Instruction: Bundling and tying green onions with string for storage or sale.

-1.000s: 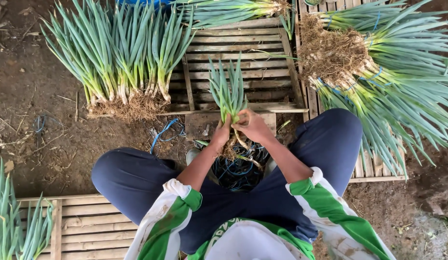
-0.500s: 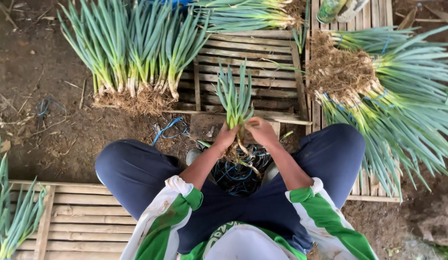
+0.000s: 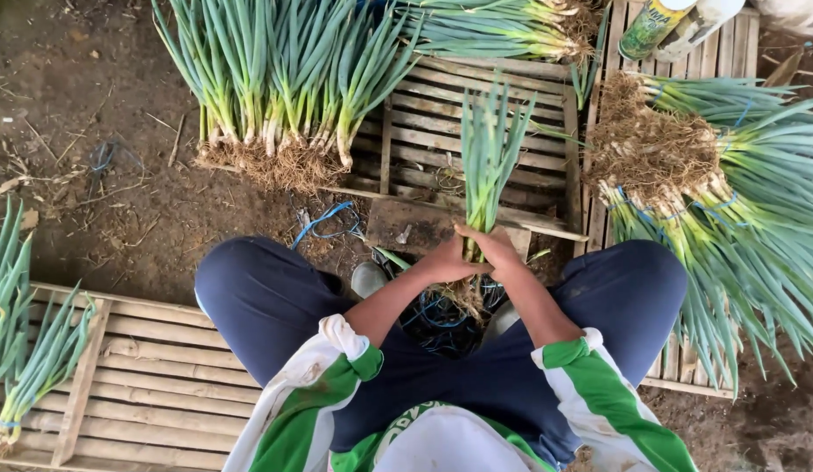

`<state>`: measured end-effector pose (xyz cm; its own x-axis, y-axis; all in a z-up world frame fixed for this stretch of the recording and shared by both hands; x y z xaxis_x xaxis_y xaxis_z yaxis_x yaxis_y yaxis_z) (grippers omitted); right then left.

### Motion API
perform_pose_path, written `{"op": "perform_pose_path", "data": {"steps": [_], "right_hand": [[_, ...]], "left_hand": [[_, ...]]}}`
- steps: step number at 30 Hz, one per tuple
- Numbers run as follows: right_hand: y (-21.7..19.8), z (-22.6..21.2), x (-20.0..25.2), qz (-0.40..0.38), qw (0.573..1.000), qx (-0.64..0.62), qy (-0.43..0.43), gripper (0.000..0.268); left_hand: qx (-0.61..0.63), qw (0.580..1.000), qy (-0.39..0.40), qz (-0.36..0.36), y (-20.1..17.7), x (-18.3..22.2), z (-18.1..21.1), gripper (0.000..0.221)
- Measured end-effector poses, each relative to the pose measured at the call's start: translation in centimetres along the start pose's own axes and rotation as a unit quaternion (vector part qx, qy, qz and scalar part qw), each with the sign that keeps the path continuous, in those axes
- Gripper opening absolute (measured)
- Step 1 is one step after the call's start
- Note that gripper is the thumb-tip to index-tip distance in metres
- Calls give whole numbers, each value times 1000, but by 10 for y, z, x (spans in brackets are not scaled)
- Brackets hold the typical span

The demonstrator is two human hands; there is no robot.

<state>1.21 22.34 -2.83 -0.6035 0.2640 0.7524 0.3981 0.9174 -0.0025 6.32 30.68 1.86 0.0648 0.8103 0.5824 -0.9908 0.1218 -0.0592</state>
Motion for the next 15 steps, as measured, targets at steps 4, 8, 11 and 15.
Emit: {"op": "perform_pose_path", "data": {"steps": [4,8,11,15], "right_hand": [[7,-6,9,16,998,53,41,82],[-4,20,-10,15,991,119,67,80],[-20,32,-21,21,992,118,48,86],[-25,21,-14,43,992,96,74,97]], "left_hand": [[-55,994,-36,-90,-32,26,2,126],[-124,983,-128,40,-120,-7,-80,101],[-94,949,-168,249,-218,-9,-134,66],[-53,852,-223,470,-336,-2,-254,51]]}}
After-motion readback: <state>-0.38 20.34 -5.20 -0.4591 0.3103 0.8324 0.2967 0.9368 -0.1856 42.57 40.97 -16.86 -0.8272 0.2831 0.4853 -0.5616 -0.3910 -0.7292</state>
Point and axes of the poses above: each hand's wrist, its own x-axis away from the middle knuckle, its own y-axis out of the palm, z = x × y, the point moved 7 cm from there along -x, towards the middle knuckle, and after that the axes turned 12 degrees about -z, right-handed, at the moved point
